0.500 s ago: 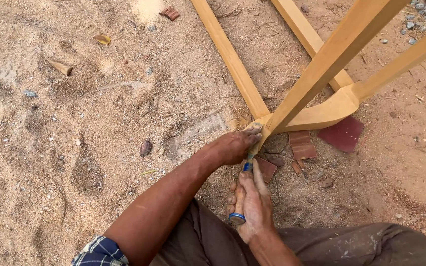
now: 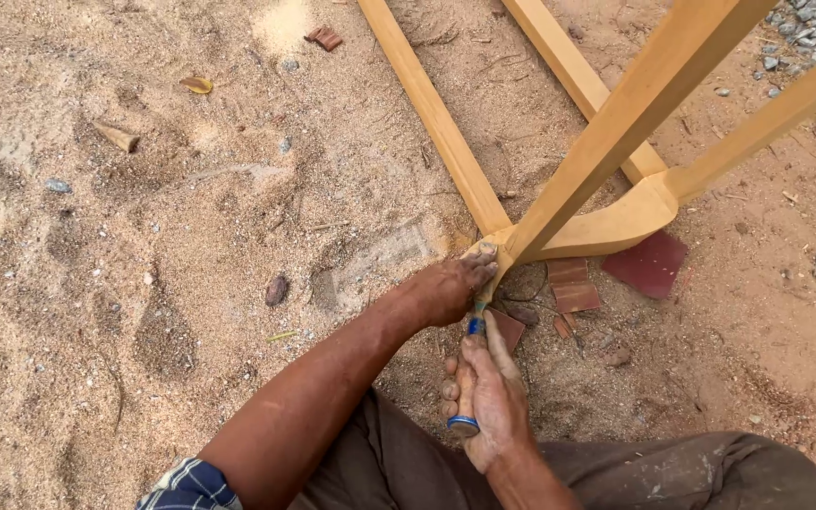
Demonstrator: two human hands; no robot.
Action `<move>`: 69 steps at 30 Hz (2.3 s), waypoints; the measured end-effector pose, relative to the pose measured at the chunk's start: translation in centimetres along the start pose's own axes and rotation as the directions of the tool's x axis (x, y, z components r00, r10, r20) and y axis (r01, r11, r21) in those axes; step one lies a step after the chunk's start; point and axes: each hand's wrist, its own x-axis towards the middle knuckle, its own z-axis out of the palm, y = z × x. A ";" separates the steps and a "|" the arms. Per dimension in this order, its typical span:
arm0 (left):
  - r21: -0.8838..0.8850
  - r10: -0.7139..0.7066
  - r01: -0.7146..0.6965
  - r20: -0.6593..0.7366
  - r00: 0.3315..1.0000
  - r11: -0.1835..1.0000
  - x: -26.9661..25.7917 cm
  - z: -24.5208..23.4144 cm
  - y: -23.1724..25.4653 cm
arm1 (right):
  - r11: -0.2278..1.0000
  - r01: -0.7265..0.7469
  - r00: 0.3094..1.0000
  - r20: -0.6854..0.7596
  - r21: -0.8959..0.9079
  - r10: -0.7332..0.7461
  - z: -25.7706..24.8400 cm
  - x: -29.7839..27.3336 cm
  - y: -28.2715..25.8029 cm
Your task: Using a chisel to carve and refine a wooden furniture frame outdoors.
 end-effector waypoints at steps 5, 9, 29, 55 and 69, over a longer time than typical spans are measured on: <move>-0.011 -0.005 0.005 -0.007 1.000 1.000 -0.3 0.1 0.7 | 0.997 0.056 0.998 0.008 -0.052 -0.055 -0.7 0.6 0.0; -0.028 -0.003 0.004 0.019 1.000 1.000 -0.2 -0.4 0.6 | 1.000 -0.004 1.000 -0.023 -0.031 0.003 -0.4 0.1 0.2; 0.062 0.100 -0.095 -0.082 0.992 0.994 2.0 1.9 -0.6 | 0.994 0.085 0.995 0.038 0.067 -0.088 -0.8 1.9 1.2; -0.121 0.001 0.011 0.098 0.995 0.993 -5.3 -1.6 6.5 | 0.983 -0.165 0.974 0.143 -0.083 0.176 -16.3 -4.4 -0.3; -0.008 0.112 -0.126 -0.420 0.901 0.992 5.9 4.6 -1.1 | 0.959 0.231 0.718 0.637 0.163 -0.281 -35.5 4.9 -3.7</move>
